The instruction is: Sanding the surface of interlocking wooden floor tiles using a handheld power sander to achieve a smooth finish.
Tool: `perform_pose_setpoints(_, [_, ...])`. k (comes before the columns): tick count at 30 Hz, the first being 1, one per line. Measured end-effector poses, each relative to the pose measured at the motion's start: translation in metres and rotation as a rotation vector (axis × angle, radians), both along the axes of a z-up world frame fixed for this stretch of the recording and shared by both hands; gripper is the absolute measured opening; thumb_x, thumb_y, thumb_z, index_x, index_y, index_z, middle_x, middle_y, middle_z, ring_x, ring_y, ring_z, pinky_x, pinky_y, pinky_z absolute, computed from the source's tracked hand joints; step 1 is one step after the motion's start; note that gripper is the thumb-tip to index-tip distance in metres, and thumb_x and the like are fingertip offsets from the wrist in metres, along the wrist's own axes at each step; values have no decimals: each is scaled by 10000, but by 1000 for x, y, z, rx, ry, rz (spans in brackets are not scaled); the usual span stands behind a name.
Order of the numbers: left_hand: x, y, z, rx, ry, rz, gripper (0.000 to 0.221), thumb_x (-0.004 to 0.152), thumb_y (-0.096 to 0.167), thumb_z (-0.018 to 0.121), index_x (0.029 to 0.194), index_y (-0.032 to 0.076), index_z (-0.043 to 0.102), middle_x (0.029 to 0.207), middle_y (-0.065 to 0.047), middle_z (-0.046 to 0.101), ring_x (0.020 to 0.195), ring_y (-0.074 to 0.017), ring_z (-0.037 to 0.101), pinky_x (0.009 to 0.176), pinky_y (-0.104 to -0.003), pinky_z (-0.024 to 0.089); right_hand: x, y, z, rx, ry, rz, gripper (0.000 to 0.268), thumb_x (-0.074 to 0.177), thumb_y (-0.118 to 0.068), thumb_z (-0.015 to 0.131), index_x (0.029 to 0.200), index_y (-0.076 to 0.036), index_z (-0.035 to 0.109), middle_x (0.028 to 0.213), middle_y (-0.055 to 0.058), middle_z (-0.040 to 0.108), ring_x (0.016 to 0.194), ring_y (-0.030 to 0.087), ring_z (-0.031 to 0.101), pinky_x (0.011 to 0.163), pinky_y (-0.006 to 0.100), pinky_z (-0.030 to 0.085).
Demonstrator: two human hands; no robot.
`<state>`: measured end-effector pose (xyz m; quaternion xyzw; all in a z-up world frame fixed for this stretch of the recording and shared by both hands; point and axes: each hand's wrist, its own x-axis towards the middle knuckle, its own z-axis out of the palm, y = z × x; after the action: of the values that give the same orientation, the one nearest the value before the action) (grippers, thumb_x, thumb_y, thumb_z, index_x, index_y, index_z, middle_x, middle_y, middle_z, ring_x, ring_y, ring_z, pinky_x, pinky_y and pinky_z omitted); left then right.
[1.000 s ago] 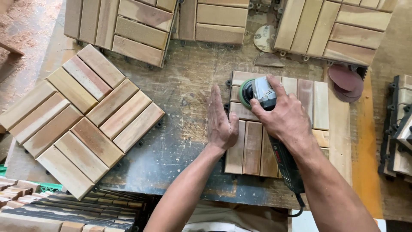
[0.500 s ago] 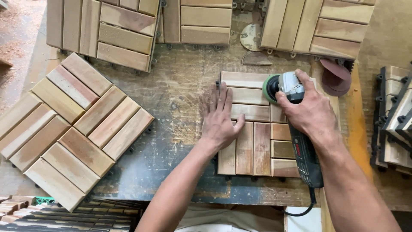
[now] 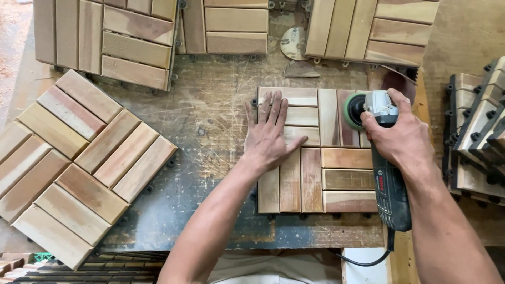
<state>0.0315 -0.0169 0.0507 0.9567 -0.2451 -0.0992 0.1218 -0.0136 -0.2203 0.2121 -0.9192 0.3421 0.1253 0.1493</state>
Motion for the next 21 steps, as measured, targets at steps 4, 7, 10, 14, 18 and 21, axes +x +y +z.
perform_pose_setpoints(4, [0,1,3,-2,51,-5,1030,909,823,117,1617,116,-129,1698,-105,-209,1571,-260,-205,1218,-565,-205,-10,-5,3,14,19,-41,761,949,-569,545,1640,-346,318,1434,248,562,1296,480,530,1003,634,472])
perform_pose_setpoints(7, [0,0,-1,-58,5,10,1037,923,824,167,1632,104,-67,1711,-117,-147,1568,-273,-182,1221,-565,-180,-18,-10,2,16,-14,-30,768,929,-570,551,1629,-326,349,1419,270,564,1300,486,518,1016,621,452])
perform_pose_setpoints(10, [-2,0,1,-23,43,2,1032,925,819,150,1619,109,-131,1697,-113,-215,1566,-264,-215,1219,-560,-201,-27,-10,6,9,19,-81,770,926,-586,523,1633,-342,337,1445,229,559,1310,472,511,1024,623,441])
perform_pose_setpoints(14, [-2,-1,-2,-17,16,11,1031,936,824,160,1619,114,-145,1694,-112,-233,1560,-269,-236,1219,-556,-214,-39,-10,9,15,46,-111,768,940,-586,516,1644,-358,311,1417,264,571,1262,486,553,1014,604,466])
perform_pose_setpoints(18, [-3,0,5,-7,47,8,1019,922,819,119,1617,123,-145,1690,-98,-240,1561,-252,-236,1215,-534,-221,-49,-2,11,20,57,-123,776,934,-581,513,1645,-359,299,1405,259,577,1259,482,555,1024,609,460])
perform_pose_setpoints(21, [-5,1,-1,-35,10,8,1008,947,813,158,1620,121,-131,1700,-84,-222,1560,-235,-232,1228,-533,-213,-52,8,13,34,79,-106,767,939,-575,510,1645,-389,273,1445,238,543,1287,467,538,1032,635,473])
